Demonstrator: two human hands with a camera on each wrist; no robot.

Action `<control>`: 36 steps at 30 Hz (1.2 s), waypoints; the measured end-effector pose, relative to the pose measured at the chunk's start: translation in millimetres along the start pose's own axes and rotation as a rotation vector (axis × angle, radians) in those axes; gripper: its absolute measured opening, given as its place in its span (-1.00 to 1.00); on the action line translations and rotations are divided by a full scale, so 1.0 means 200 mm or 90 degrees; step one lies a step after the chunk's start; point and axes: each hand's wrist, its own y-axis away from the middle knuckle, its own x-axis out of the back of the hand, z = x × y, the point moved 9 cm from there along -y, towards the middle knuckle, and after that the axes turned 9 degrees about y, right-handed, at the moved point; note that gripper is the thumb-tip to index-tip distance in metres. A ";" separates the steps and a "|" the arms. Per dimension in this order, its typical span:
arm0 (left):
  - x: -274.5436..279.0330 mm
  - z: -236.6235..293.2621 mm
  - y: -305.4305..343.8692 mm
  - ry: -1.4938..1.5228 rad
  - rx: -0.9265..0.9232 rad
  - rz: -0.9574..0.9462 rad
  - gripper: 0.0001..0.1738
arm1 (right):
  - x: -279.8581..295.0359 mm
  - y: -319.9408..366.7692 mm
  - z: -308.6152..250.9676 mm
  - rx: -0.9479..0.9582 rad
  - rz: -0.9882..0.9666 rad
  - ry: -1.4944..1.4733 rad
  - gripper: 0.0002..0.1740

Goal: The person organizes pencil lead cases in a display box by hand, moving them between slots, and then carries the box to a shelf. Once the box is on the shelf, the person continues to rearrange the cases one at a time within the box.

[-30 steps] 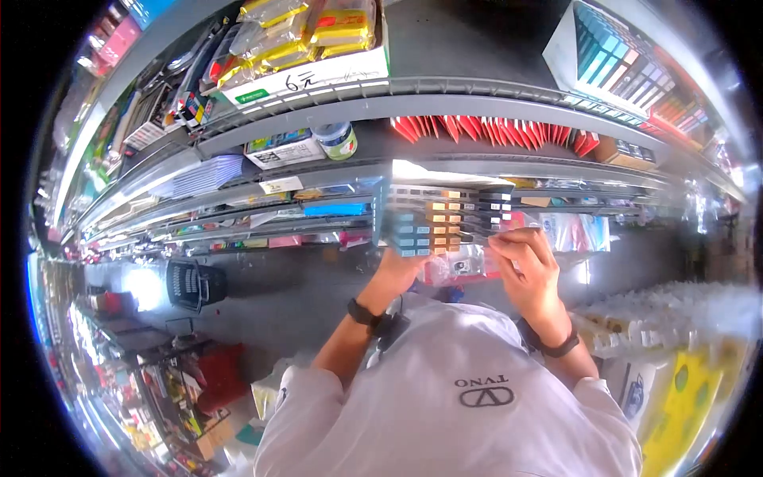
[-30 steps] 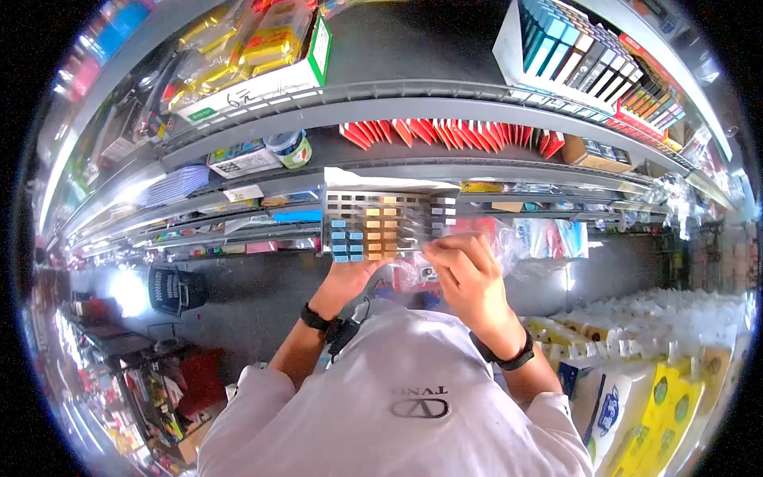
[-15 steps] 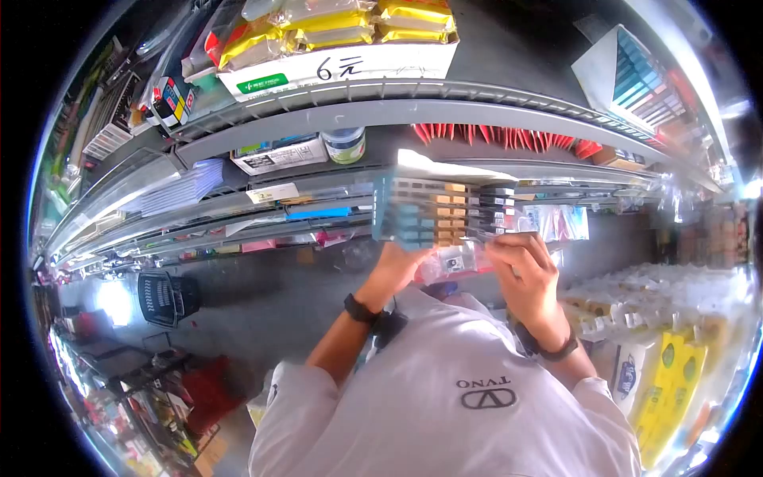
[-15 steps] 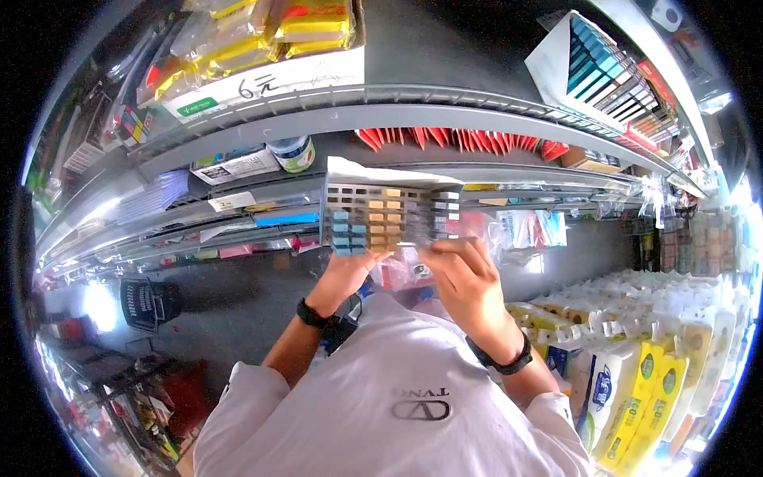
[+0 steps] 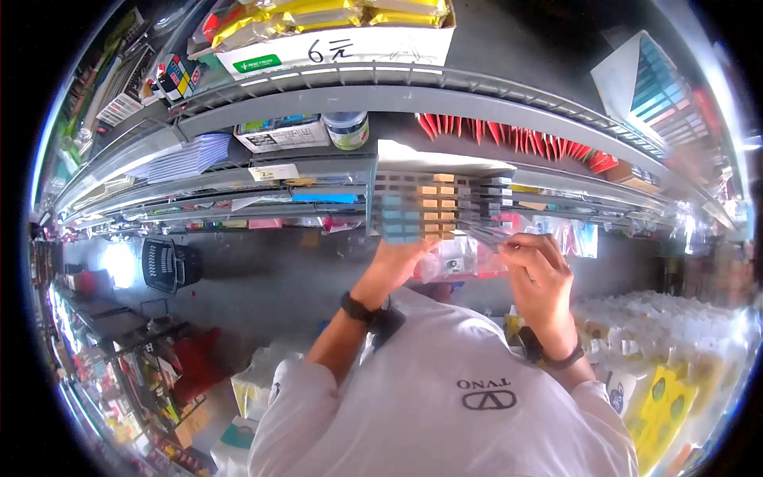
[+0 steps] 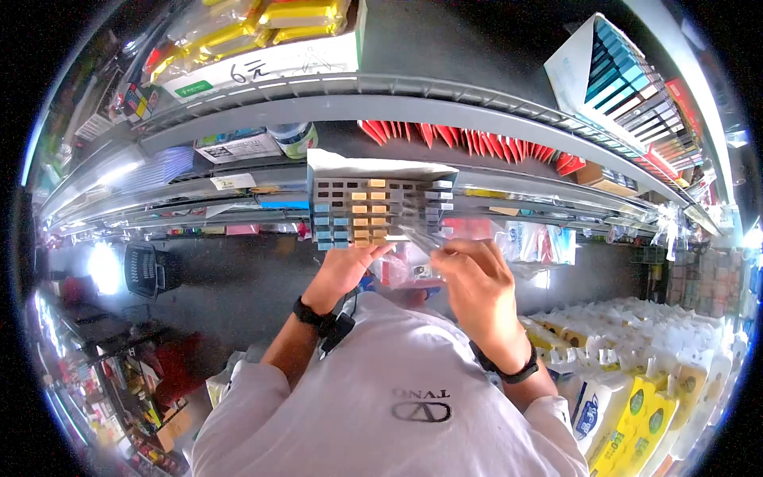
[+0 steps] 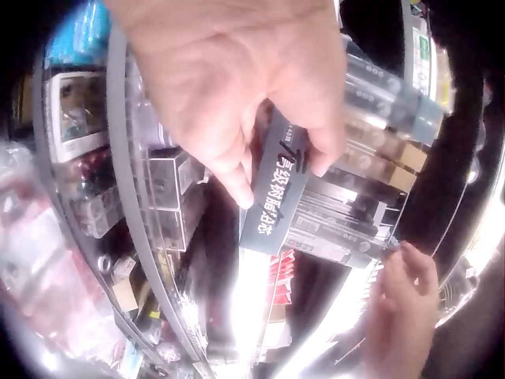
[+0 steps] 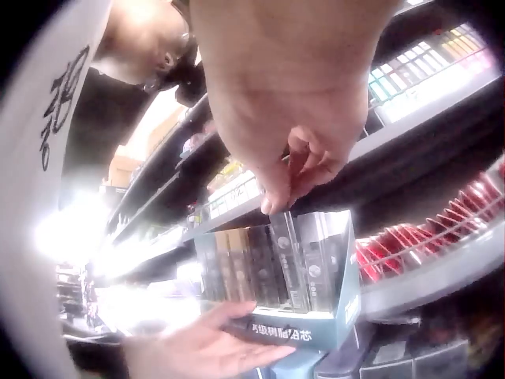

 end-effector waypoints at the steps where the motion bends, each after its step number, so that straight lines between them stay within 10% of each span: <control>1: -0.01 0.00 0.01 0.003 0.000 -0.011 -0.42 | 0.01 0.00 0.01 0.001 0.004 0.006 -0.64; 17: -0.13 -0.08 -0.02 -0.154 -0.010 -0.046 -0.48 | -0.01 0.06 0.02 0.129 0.108 0.167 -0.44; 29: -0.22 0.02 0.00 -0.739 0.006 -0.063 -0.56 | 0.02 0.06 0.13 0.110 0.146 0.125 -0.59; 31: -0.24 0.10 0.03 -0.650 -0.174 0.006 -0.69 | 0.03 0.07 0.18 0.072 0.126 0.095 -0.67; 36: -0.17 0.05 0.03 -0.614 -0.035 0.007 -0.60 | 0.03 0.11 0.16 0.068 0.092 0.108 -0.63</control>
